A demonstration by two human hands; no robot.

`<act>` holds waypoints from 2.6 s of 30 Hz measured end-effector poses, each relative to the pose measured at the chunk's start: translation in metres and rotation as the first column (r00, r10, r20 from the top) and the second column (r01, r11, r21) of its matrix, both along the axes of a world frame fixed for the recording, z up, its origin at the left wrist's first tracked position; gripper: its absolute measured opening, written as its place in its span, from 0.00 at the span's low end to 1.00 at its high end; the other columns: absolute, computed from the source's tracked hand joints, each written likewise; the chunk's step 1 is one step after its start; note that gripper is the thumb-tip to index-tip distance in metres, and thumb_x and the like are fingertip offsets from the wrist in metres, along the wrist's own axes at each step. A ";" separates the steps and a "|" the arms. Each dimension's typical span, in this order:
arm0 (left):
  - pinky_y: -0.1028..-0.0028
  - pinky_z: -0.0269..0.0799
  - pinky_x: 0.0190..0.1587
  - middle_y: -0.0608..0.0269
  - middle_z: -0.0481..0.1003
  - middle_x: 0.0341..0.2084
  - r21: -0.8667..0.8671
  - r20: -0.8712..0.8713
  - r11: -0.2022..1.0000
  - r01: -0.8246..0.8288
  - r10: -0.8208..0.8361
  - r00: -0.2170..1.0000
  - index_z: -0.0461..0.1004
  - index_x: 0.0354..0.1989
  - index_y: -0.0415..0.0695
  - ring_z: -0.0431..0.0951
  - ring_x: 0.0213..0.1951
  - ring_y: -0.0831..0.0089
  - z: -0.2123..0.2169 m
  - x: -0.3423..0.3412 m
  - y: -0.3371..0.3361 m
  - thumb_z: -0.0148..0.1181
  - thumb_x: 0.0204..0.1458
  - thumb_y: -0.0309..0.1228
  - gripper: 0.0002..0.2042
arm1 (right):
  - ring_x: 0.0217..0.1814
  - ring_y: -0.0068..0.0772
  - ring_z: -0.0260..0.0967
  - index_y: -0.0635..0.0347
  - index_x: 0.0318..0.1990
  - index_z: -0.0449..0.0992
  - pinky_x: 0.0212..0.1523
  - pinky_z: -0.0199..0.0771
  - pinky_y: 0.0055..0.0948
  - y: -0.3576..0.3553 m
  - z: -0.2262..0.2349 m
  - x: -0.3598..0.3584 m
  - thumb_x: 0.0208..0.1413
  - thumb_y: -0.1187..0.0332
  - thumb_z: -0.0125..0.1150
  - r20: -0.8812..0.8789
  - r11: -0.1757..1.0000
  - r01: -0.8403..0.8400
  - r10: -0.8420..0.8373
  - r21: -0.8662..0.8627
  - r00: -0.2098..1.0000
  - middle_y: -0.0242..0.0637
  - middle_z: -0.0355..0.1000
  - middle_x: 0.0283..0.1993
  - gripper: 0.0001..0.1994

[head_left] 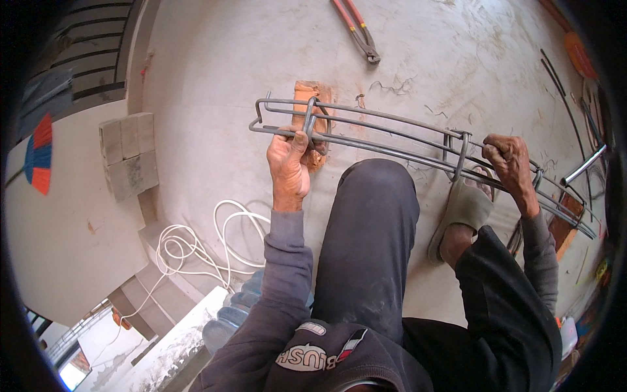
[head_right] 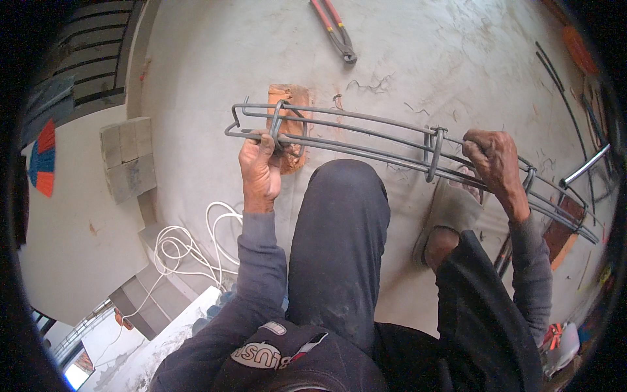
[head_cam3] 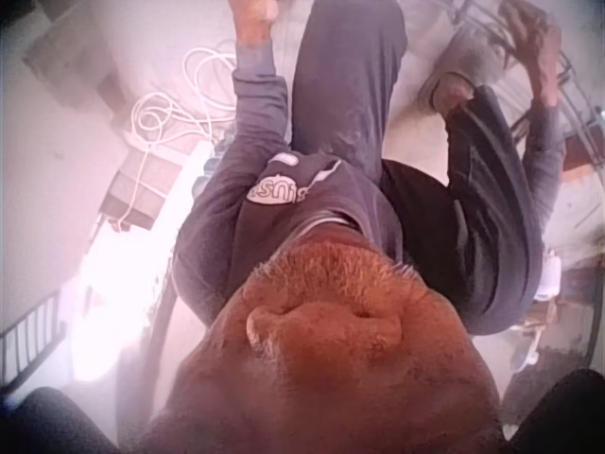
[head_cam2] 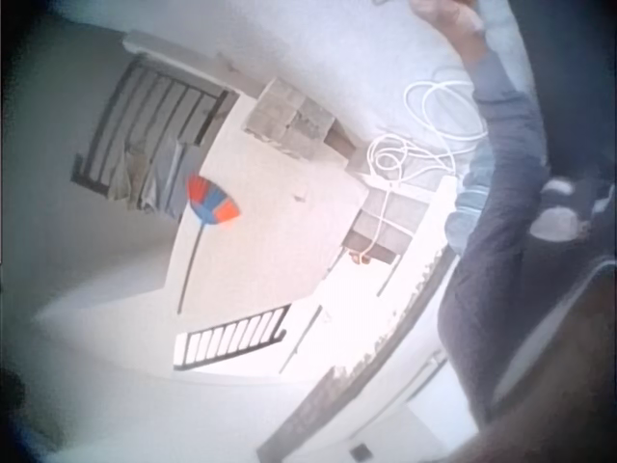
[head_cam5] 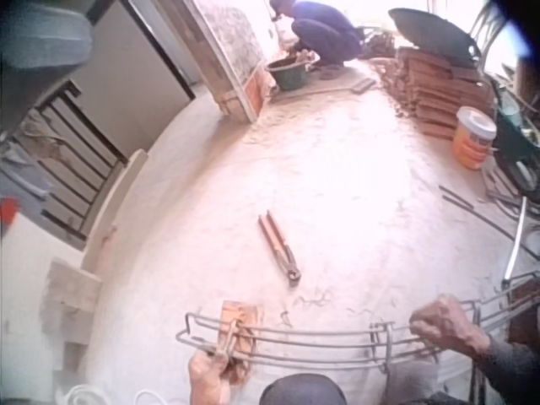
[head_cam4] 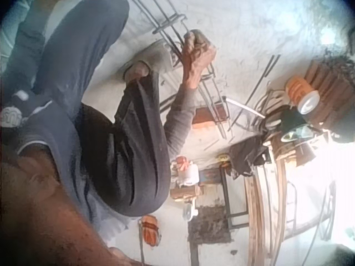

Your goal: The person sits on the floor and uses pliers to bend and secure metal rods into a rectangular frame structure. They manipulate the metal bars, using bricks as supports, and twist wire ties to fasten the joints.

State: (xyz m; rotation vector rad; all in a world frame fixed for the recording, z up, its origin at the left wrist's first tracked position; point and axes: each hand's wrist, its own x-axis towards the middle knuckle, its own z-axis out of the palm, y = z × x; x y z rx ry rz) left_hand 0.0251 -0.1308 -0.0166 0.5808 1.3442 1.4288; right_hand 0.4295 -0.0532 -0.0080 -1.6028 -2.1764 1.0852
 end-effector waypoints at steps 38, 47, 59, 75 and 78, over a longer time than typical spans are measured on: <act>0.68 0.79 0.42 0.56 0.80 0.31 -0.020 0.125 0.990 0.138 -0.134 0.983 0.69 0.43 0.42 0.82 0.34 0.67 -0.017 -0.017 0.004 0.66 0.56 0.34 0.14 | 0.22 0.36 0.65 0.70 0.27 0.74 0.29 0.66 0.37 0.009 0.009 -0.007 0.54 0.65 0.50 0.022 0.987 0.004 0.000 -0.163 1.000 0.46 0.69 0.21 0.14; 0.68 0.83 0.40 0.55 0.80 0.34 -0.027 0.089 0.997 0.071 -0.069 0.994 0.71 0.44 0.38 0.83 0.34 0.69 -0.016 -0.016 0.004 0.67 0.55 0.32 0.15 | 0.24 0.37 0.70 0.69 0.29 0.75 0.30 0.70 0.35 0.005 0.001 -0.008 0.54 0.65 0.53 0.013 0.991 0.023 -0.022 -0.132 1.000 0.46 0.72 0.23 0.13; 0.67 0.85 0.40 0.54 0.81 0.34 -0.043 0.076 0.998 0.047 -0.043 0.996 0.71 0.42 0.39 0.84 0.34 0.66 -0.020 -0.017 0.003 0.67 0.54 0.31 0.14 | 0.26 0.40 0.71 0.67 0.30 0.76 0.32 0.72 0.35 -0.001 -0.011 -0.004 0.52 0.70 0.56 0.047 1.000 0.019 -0.019 0.001 0.999 0.43 0.73 0.25 0.08; 0.67 0.83 0.39 0.54 0.80 0.31 -0.040 0.066 0.998 0.054 -0.051 0.996 0.70 0.43 0.39 0.83 0.32 0.67 -0.020 -0.018 0.002 0.66 0.55 0.33 0.15 | 0.44 0.44 0.71 0.63 0.40 0.78 0.46 0.71 0.37 -0.062 0.019 -0.003 0.40 0.83 0.62 -0.012 0.825 0.127 -0.144 0.551 0.989 0.42 0.73 0.40 0.15; 0.67 0.83 0.39 0.55 0.80 0.31 -0.041 0.086 0.998 0.057 -0.053 0.995 0.69 0.44 0.38 0.82 0.31 0.67 -0.022 -0.018 0.003 0.66 0.56 0.32 0.15 | 0.41 0.41 0.71 0.66 0.39 0.78 0.43 0.71 0.33 -0.082 0.025 0.003 0.41 0.86 0.59 -0.069 0.796 0.215 -0.214 0.566 0.974 0.43 0.72 0.38 0.15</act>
